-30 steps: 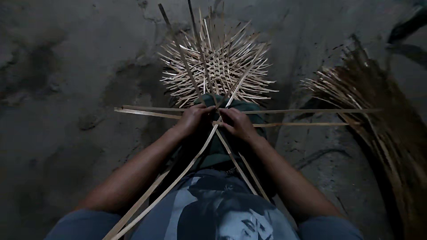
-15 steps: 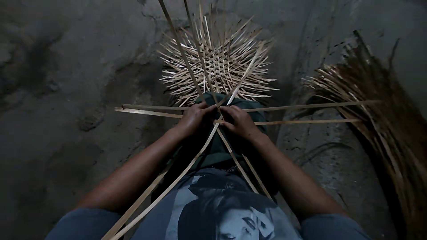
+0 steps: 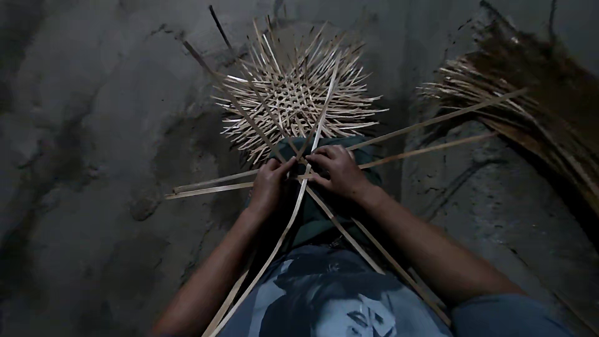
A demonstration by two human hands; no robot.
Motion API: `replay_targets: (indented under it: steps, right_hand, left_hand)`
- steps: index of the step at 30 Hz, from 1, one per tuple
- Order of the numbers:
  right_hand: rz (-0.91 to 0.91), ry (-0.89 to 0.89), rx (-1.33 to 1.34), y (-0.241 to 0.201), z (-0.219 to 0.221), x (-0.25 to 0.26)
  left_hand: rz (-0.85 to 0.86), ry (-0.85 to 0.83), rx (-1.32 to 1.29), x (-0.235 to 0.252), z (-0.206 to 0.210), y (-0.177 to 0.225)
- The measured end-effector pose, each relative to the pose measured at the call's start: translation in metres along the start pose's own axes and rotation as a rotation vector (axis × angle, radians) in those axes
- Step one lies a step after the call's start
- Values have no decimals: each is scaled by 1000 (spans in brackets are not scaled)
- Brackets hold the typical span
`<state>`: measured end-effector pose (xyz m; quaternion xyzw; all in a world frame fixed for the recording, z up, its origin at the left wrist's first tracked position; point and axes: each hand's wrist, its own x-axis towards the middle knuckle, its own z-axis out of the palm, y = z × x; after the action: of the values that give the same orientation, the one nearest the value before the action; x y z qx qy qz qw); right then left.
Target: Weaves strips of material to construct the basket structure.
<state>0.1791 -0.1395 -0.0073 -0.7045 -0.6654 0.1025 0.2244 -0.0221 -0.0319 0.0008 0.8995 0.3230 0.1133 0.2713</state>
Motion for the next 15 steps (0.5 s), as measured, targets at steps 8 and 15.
replay_targets:
  steps: [8,15]
  right_hand:
    - [-3,66,-38,1,9,-3]
    - [-9,115,-64,1,16,-5]
  left_hand:
    - [2,-3,16,5,3,-1]
    - [-25,-77,17,10,-1,1]
